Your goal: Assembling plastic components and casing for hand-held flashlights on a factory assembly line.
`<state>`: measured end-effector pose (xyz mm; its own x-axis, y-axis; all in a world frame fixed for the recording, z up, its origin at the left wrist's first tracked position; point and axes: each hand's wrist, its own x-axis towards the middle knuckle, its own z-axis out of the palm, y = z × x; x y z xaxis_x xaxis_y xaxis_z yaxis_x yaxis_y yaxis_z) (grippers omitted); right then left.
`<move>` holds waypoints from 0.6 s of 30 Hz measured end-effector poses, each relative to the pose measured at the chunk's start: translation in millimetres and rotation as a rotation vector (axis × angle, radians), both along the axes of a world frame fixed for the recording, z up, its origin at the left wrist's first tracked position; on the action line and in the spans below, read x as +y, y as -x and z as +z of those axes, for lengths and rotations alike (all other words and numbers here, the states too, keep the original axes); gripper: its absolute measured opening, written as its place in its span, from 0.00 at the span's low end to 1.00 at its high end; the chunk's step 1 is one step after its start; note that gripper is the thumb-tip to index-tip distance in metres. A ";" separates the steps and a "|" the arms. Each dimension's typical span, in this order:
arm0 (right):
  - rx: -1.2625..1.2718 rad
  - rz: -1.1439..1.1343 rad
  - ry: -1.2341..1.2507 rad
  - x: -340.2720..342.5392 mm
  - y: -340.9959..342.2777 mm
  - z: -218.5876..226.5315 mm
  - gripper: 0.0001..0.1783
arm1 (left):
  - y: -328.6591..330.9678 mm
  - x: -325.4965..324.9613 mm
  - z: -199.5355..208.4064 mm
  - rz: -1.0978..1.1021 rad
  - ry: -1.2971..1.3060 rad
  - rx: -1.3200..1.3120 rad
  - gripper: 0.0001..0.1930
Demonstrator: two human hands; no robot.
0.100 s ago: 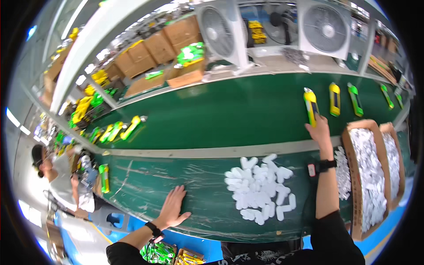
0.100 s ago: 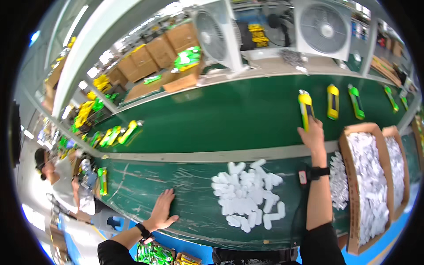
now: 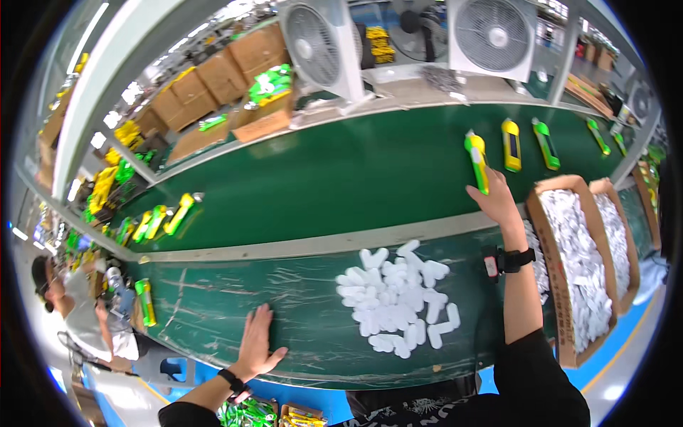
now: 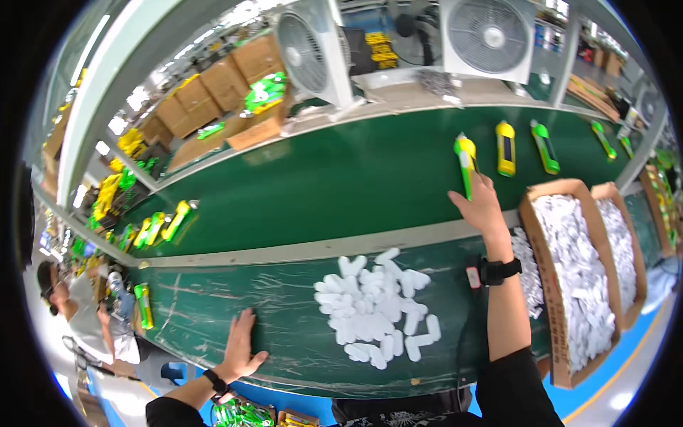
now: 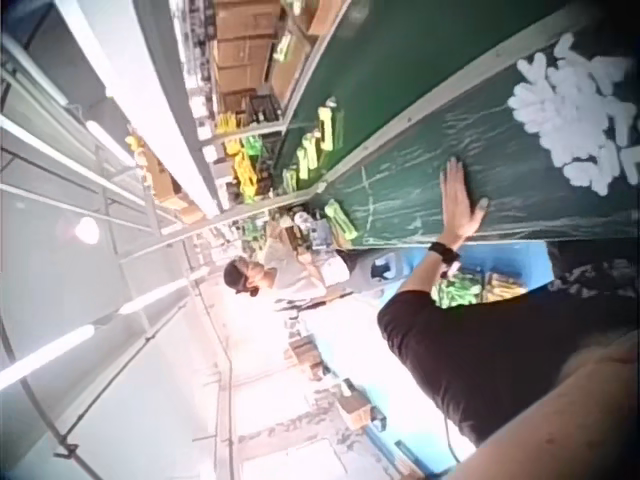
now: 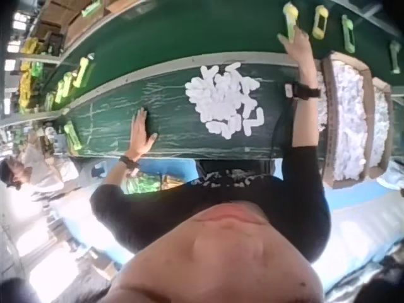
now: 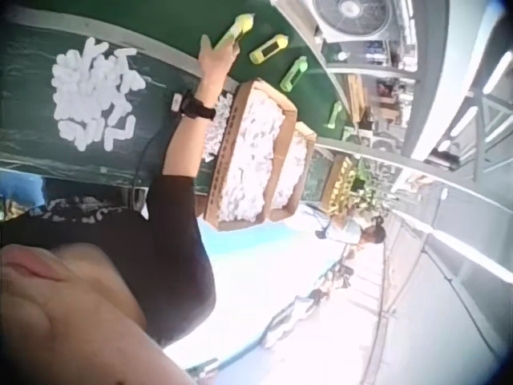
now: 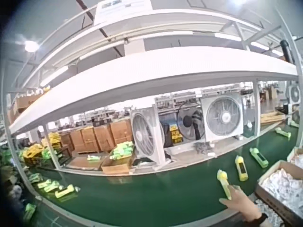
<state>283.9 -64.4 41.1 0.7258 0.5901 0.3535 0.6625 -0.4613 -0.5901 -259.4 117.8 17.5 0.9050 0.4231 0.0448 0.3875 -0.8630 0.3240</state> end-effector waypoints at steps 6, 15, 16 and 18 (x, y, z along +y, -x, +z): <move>-0.006 0.407 0.289 -44.3 79.8 78.7 0.41 | 3.3 10.8 -5.8 -0.030 0.000 -0.049 0.41; 0.009 0.582 0.577 -139.5 130.9 21.6 0.50 | -19.4 28.3 -4.6 -0.057 0.100 -0.094 0.42; 0.013 0.606 0.608 -149.4 130.7 9.4 0.51 | -12.2 25.8 -8.7 -0.008 0.112 -0.067 0.42; 0.003 0.657 0.644 -154.3 134.5 -14.8 0.52 | 2.3 22.0 -12.7 -0.003 0.065 -0.063 0.41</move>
<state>149.4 -218.7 26.4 0.1752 0.9665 -0.1875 0.9066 -0.2327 -0.3520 -261.7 139.7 4.8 0.9026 0.4240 0.0743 0.3618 -0.8408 0.4026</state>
